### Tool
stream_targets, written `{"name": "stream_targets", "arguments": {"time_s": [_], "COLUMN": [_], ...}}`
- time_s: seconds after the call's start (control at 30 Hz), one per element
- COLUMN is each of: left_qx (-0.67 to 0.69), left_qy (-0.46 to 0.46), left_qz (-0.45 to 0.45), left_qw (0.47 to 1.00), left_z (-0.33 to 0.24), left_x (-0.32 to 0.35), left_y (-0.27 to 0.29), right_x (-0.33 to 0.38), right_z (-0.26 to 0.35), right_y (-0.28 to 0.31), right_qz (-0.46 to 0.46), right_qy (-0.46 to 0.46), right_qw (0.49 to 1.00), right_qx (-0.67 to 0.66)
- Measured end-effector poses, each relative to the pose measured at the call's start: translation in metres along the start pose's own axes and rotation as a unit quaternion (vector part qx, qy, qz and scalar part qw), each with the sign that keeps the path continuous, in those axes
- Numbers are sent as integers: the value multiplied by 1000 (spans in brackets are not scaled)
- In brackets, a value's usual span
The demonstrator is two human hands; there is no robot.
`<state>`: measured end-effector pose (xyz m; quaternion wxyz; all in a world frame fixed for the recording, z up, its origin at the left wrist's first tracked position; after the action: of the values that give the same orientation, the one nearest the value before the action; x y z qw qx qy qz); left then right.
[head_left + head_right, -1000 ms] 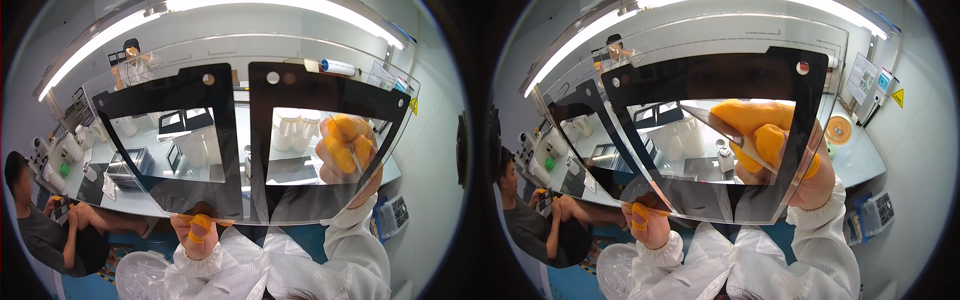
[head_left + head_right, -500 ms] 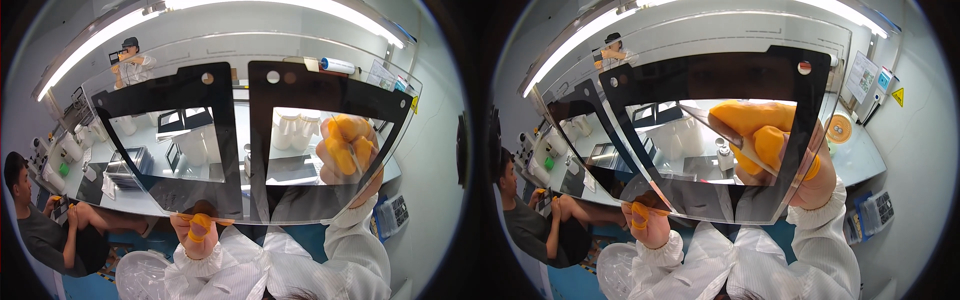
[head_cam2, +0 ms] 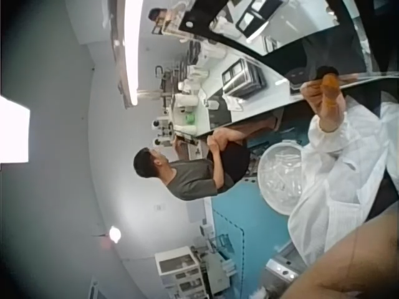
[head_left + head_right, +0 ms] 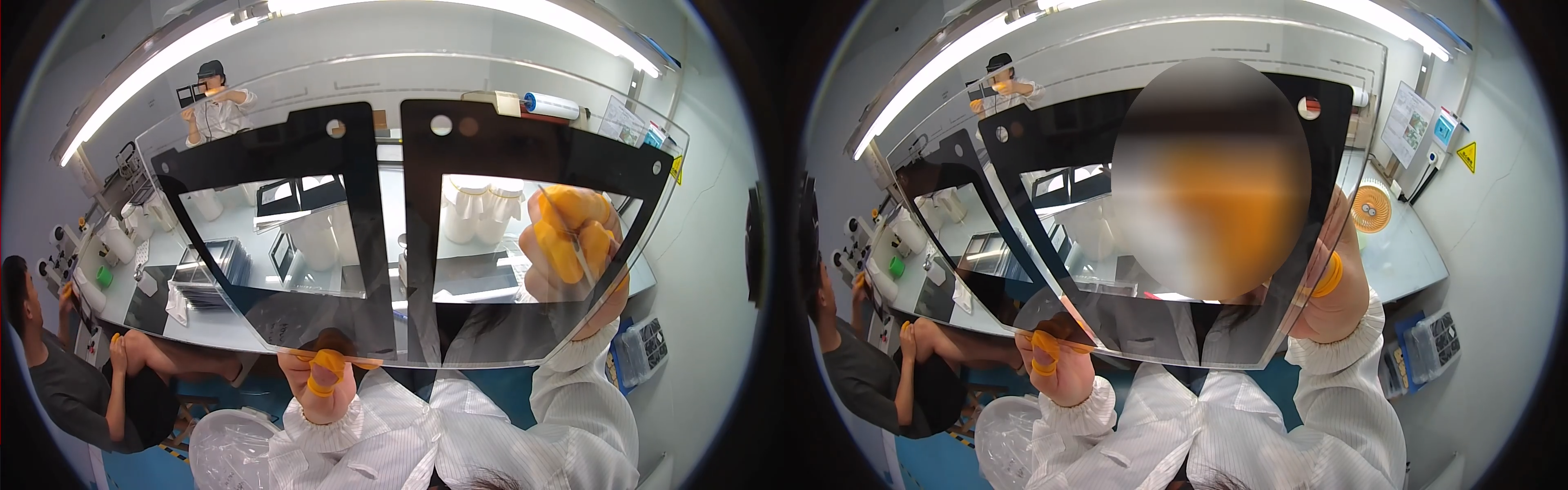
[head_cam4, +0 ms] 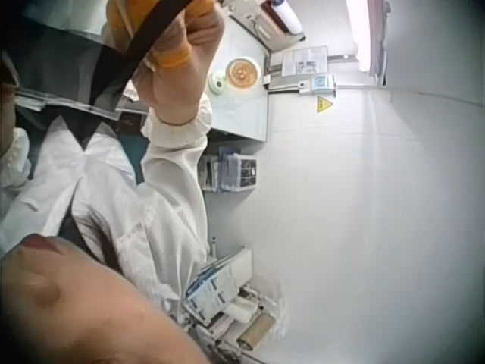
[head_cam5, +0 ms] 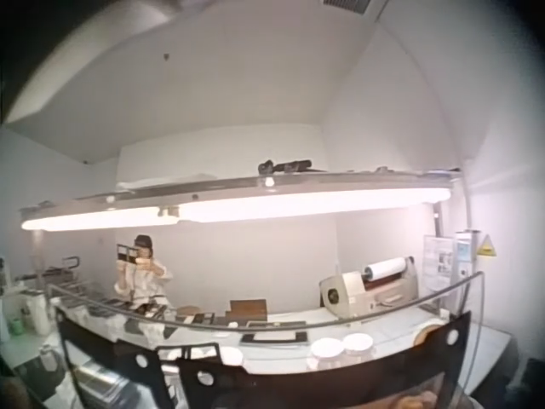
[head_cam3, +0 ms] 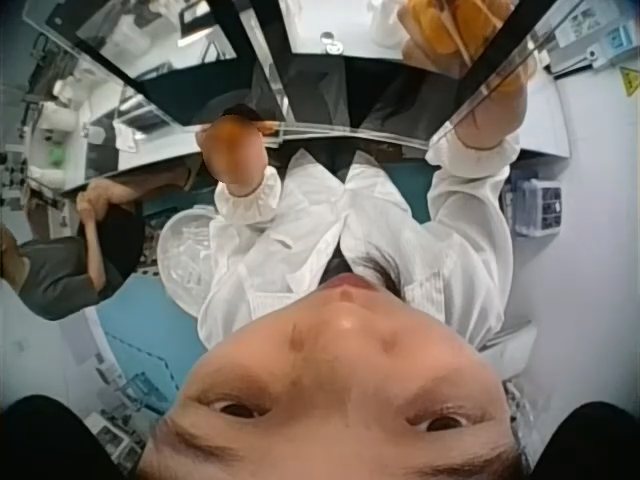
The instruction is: The recorder is inspecting, cleaning, and marking glass panels held in black frames within a cleanroom laboratory.
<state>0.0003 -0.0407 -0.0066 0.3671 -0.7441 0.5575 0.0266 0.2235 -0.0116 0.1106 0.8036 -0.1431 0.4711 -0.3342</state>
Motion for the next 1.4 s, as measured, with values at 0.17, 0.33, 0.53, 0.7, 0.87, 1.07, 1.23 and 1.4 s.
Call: {"name": "stream_targets", "arguments": {"time_s": [0.17, 0.33, 0.53, 0.7, 0.87, 1.07, 1.23, 1.4], "left_qx": [-4, -6, 1, -1, 3, 0, -3, -4], "left_qy": [1, 2, 3, 18, 15, 25, 19, 24], "left_qz": [1, 7, 10, 17, 4, 12, 5, -2], "left_qw": [1000, 1000, 1000, 1000, 1000, 1000, 1000, 1000], "left_z": [0, 0, 1, 1, 0, -2, -2, 2], "left_x": [0, 2, 1, 1, 2, 1, 0, 3], "left_y": [0, 0, 2, 3, 2, 0, -2, 3], "right_x": [-1, 1, 0, 1, 4, 1, -1, 0], "right_z": [-1, 0, -3, -5, -2, -2, -3, -4], "right_y": [1, -1, -6, -10, -2, -1, -5, 0], "right_qz": [28, 18, -2, -17, -30, 12, 23, 44], "right_qy": [-11, 4, -10, -33, 9, 14, 7, 16], "right_qw": [999, 1000, 997, 990, 999, 1000, 999, 998], "right_qx": [-16, 5, -76, -140, -10, 4, -22, -45]}}
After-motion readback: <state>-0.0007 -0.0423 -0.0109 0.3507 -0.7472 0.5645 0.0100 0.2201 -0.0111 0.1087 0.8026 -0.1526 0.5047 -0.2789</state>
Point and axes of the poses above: each hand's wrist, its own x-axis away from the middle knuckle, its own y-axis out of the back of the hand, z = x × y, the point moved 2 cm from there along -x, towards the middle knuckle, and after that the axes turned 13 degrees about -x, right-handed, at the moved point
